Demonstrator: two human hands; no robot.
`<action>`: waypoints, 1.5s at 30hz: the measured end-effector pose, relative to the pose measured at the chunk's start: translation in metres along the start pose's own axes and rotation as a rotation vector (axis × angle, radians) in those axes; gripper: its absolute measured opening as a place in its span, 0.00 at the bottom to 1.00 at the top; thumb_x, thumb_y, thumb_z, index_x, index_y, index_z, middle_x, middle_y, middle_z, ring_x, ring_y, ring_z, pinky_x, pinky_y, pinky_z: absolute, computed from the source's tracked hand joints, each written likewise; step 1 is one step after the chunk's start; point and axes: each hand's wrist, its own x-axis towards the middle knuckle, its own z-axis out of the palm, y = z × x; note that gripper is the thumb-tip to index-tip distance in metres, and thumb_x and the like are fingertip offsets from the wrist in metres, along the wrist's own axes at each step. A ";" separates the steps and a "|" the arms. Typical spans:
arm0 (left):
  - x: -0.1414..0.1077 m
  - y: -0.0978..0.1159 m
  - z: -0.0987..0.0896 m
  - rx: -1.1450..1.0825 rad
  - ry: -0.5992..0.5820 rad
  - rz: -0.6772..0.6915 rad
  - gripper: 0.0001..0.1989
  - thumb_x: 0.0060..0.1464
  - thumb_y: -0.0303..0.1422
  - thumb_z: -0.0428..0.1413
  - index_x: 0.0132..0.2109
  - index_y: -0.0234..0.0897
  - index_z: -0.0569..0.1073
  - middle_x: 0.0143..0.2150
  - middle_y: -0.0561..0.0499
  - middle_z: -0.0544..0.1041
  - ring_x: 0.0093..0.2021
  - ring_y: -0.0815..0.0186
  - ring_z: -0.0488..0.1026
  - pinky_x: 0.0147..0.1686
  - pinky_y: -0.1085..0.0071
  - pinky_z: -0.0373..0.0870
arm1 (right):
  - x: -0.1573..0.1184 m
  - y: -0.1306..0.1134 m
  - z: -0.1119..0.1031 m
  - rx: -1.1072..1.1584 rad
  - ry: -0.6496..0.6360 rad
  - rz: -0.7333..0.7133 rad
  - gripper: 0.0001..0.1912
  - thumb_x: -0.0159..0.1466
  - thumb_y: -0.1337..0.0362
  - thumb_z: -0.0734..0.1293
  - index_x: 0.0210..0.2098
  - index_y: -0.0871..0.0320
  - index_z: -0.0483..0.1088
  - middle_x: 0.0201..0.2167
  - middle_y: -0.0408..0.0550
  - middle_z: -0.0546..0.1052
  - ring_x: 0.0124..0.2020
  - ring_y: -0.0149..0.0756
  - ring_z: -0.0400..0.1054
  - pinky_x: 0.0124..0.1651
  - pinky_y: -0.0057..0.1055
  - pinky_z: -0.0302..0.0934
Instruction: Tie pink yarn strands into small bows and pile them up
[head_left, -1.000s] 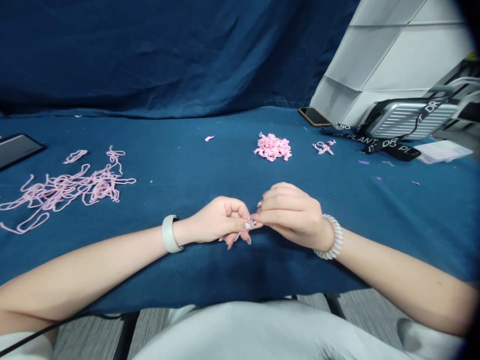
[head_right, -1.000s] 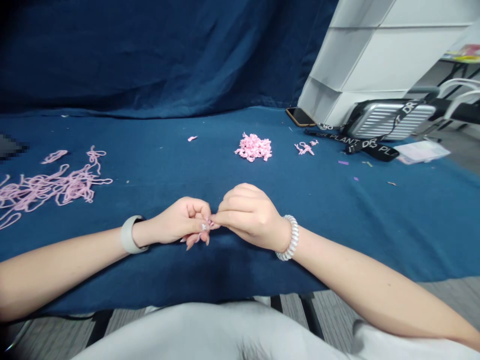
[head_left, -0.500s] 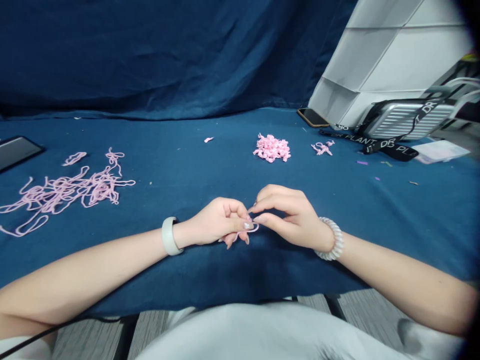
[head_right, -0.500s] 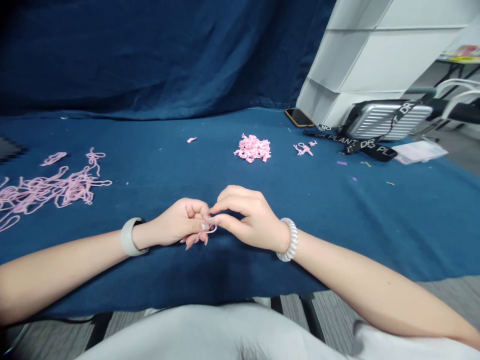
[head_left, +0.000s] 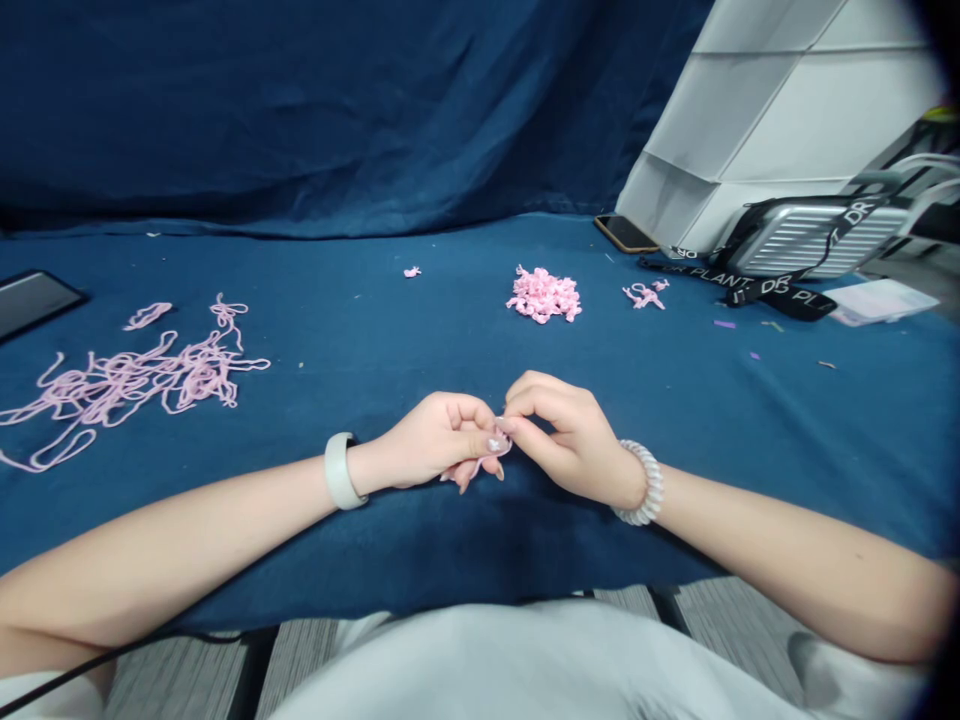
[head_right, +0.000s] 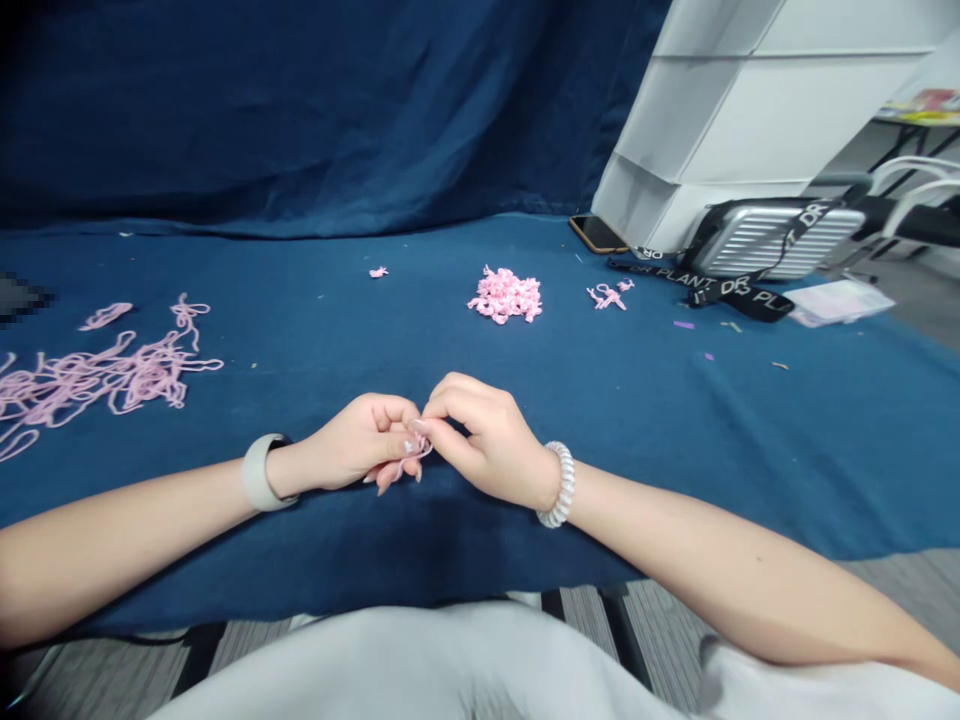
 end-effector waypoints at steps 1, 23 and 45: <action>0.000 -0.001 0.000 0.000 -0.001 0.005 0.15 0.47 0.39 0.62 0.27 0.31 0.68 0.22 0.52 0.77 0.12 0.78 0.65 0.10 0.84 0.55 | 0.000 0.000 0.000 -0.001 0.004 0.001 0.07 0.62 0.72 0.62 0.27 0.60 0.66 0.24 0.45 0.69 0.27 0.29 0.64 0.31 0.27 0.61; 0.000 -0.003 -0.002 0.023 0.025 -0.002 0.16 0.48 0.40 0.61 0.28 0.31 0.67 0.22 0.52 0.76 0.12 0.78 0.65 0.09 0.83 0.54 | 0.003 0.005 -0.010 0.103 -0.154 0.301 0.15 0.66 0.63 0.58 0.25 0.62 0.67 0.25 0.46 0.69 0.28 0.28 0.62 0.33 0.28 0.57; 0.000 0.000 0.001 -0.036 0.062 0.029 0.15 0.48 0.39 0.61 0.26 0.30 0.69 0.18 0.52 0.75 0.10 0.78 0.62 0.09 0.84 0.53 | 0.004 0.003 -0.012 0.101 -0.218 0.353 0.10 0.64 0.66 0.61 0.26 0.61 0.66 0.26 0.43 0.68 0.28 0.26 0.61 0.33 0.26 0.57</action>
